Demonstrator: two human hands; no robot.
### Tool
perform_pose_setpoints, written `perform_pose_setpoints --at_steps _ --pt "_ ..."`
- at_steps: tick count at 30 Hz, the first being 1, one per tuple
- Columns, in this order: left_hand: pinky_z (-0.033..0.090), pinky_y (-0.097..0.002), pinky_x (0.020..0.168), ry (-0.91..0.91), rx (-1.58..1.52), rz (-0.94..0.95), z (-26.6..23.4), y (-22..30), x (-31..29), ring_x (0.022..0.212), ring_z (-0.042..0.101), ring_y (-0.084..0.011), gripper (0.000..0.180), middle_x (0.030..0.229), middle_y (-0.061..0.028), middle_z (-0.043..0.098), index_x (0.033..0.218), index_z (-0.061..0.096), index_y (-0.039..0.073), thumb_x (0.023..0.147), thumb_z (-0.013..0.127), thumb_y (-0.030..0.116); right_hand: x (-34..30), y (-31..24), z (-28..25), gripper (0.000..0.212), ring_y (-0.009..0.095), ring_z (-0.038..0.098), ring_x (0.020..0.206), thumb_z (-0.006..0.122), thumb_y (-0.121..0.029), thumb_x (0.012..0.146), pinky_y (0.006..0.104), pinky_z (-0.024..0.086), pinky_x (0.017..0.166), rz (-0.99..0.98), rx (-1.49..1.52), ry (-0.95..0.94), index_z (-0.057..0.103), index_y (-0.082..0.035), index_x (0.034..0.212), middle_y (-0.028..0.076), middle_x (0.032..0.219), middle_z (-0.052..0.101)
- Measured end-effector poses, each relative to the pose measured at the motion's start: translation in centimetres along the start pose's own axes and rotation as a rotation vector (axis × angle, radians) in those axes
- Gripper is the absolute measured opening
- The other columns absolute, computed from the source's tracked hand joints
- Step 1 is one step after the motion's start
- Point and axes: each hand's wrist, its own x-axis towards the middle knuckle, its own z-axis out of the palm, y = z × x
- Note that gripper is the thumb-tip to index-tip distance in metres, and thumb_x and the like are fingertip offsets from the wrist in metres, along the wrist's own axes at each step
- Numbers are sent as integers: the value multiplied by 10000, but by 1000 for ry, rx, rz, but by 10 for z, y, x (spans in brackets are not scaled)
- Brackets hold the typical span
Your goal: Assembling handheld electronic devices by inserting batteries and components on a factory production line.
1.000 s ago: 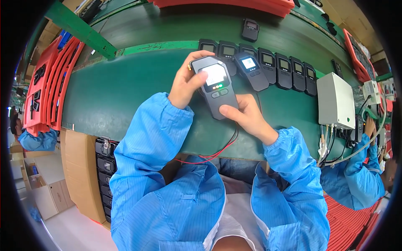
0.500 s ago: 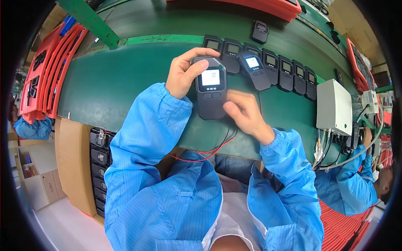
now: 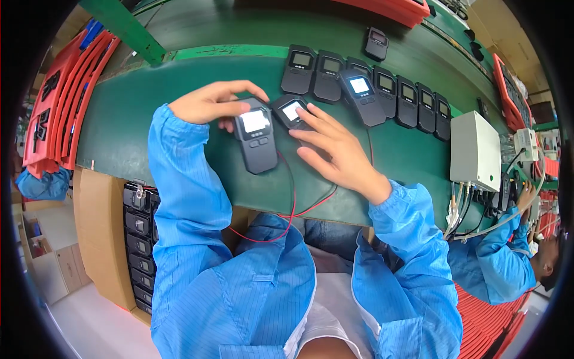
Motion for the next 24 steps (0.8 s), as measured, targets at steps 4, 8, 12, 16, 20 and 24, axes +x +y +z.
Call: perform_pose_setpoints --at_steps 4,8,12,16,20,24 --pt "418 -205 605 -62 26 24 14 -5 13 723 533 -42 307 801 24 626 1217 561 99 915 574 152 0 -2 -1 228 328 559 1123 659 -159 839 381 478 900 22 -96 23 684 -64 1045 130 1193 623" --pt "452 -233 666 -126 284 48 5 -9 17 760 548 -66 286 815 3 629 1198 583 92 921 583 161 2 -12 -9 173 291 605 938 678 -147 817 365 503 782 140 -105 37 704 -71 971 107 1051 675" --pt "466 -256 723 -39 190 71 10 -22 31 802 562 -86 250 836 -27 643 1153 624 72 922 592 163 -2 -6 -9 150 261 590 823 692 -140 802 357 491 709 187 -83 77 706 -75 936 89 971 681" --pt "468 -262 731 -42 177 62 14 -22 41 817 573 -91 227 871 -45 664 1105 670 64 914 609 171 4 12 -21 233 258 569 869 709 -169 791 355 473 739 120 -277 253 682 -80 1005 84 1004 648" --pt "469 -266 723 -88 231 105 20 -18 40 801 581 -100 234 886 -48 679 1096 687 69 906 623 191 4 30 -38 398 272 538 967 726 -227 781 364 447 809 255 -485 332 618 -87 1137 93 1098 588" --pt "470 -264 713 -99 307 60 21 -11 40 784 590 -106 255 878 -44 683 1105 691 77 897 638 217 1 43 -41 547 292 509 1024 732 -279 777 384 424 854 385 -506 306 537 -92 1253 110 1170 537"
